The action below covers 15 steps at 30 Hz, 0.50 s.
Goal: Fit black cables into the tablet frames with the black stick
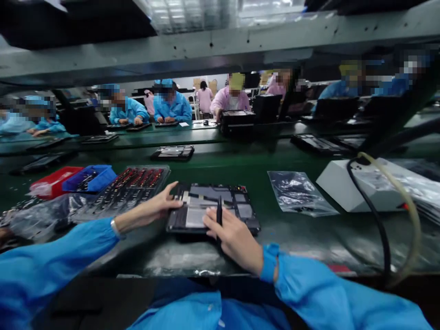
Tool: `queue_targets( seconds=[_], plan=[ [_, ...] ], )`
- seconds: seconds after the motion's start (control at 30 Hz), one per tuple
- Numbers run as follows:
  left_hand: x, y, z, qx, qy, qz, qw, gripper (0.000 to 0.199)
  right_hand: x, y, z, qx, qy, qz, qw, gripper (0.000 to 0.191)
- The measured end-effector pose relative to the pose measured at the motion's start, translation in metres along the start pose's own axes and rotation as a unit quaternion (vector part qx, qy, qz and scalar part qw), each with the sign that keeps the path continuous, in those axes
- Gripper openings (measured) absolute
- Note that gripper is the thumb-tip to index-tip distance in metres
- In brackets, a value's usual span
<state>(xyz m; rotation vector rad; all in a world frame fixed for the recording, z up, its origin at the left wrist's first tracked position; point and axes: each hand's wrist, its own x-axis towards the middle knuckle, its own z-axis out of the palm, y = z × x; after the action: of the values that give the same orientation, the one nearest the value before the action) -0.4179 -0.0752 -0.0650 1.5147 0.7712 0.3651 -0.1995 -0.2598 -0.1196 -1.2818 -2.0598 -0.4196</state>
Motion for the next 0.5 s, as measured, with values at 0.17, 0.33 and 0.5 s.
queue_targets(
  seconds=[0.17,0.33,0.5],
  plan=[
    [0.121,0.043,0.011,-0.056,0.120,0.091,0.987,0.076,0.017,0.064,0.008,0.028,0.019,0.101,0.994,0.034],
    [0.249,0.069,0.010,-0.057,0.197,0.130,0.970,0.037,0.013,0.072,0.007,0.047,-0.015,0.119,0.992,0.031],
    [0.301,0.070,0.016,-0.024,0.209,0.163,0.964,0.038,0.013,0.057,0.002,0.062,-0.035,0.087,0.994,0.030]
  ],
)
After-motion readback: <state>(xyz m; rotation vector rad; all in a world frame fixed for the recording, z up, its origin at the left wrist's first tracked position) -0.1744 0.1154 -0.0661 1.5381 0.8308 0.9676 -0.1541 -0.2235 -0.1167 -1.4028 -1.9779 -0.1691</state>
